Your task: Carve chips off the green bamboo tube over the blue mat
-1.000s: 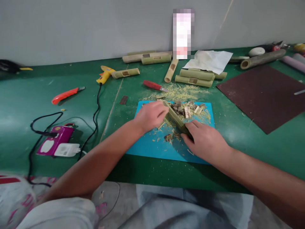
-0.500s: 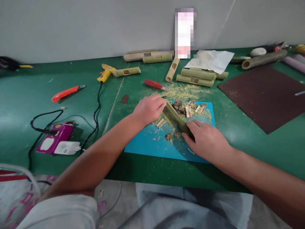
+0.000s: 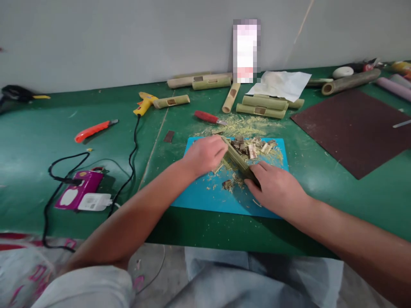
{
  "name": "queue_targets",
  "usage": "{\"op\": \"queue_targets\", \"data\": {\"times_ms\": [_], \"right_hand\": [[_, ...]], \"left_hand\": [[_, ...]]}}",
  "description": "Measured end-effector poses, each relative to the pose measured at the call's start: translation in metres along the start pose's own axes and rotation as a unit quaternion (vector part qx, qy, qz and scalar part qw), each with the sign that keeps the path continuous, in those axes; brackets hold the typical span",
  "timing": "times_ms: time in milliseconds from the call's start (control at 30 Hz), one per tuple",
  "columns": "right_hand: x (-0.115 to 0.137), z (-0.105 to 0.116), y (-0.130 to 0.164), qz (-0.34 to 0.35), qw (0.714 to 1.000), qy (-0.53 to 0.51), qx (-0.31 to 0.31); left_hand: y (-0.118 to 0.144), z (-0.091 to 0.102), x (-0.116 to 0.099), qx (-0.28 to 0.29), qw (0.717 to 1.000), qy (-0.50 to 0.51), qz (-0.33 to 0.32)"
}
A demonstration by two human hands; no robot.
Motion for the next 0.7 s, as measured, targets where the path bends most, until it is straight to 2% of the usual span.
{"op": "queue_targets", "data": {"times_ms": [100,200,333,467,600,700], "right_hand": [[0.0006,0.0008,-0.0004,0.002,1.0,-0.005,0.004],[0.0009,0.0001,0.0002,0.001,1.0,-0.005,-0.003],[0.0015,-0.0013,0.0009,0.006,1.0,-0.002,-0.003],[0.0018,-0.0003,0.0009,-0.001,1.0,0.0,0.002],[0.002,0.0,0.0014,-0.005,1.0,-0.002,0.015],[0.002,0.0003,0.002,-0.004,1.0,-0.001,0.015]], "left_hand": [[0.0015,0.0003,-0.0076,0.025,0.999,0.015,-0.042],[0.0017,0.0045,-0.0078,-0.007,1.0,-0.016,-0.017],[0.0031,0.002,-0.0086,0.034,0.998,0.005,-0.05],[0.0036,0.0015,-0.0039,-0.022,1.0,-0.006,0.013],[0.0044,-0.0027,-0.0092,0.02,0.999,-0.013,-0.033],[0.0015,0.0002,-0.0008,-0.01,0.999,-0.046,0.011]]}}
Point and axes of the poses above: each hand's wrist, its own y-axis away from the middle knuckle, its own z-axis out of the back of the hand, x = y × z, the point moved 3 cm from there along -y, towards the middle knuckle, and after that the axes turned 4 degrees about z, right-handed, at the moved point
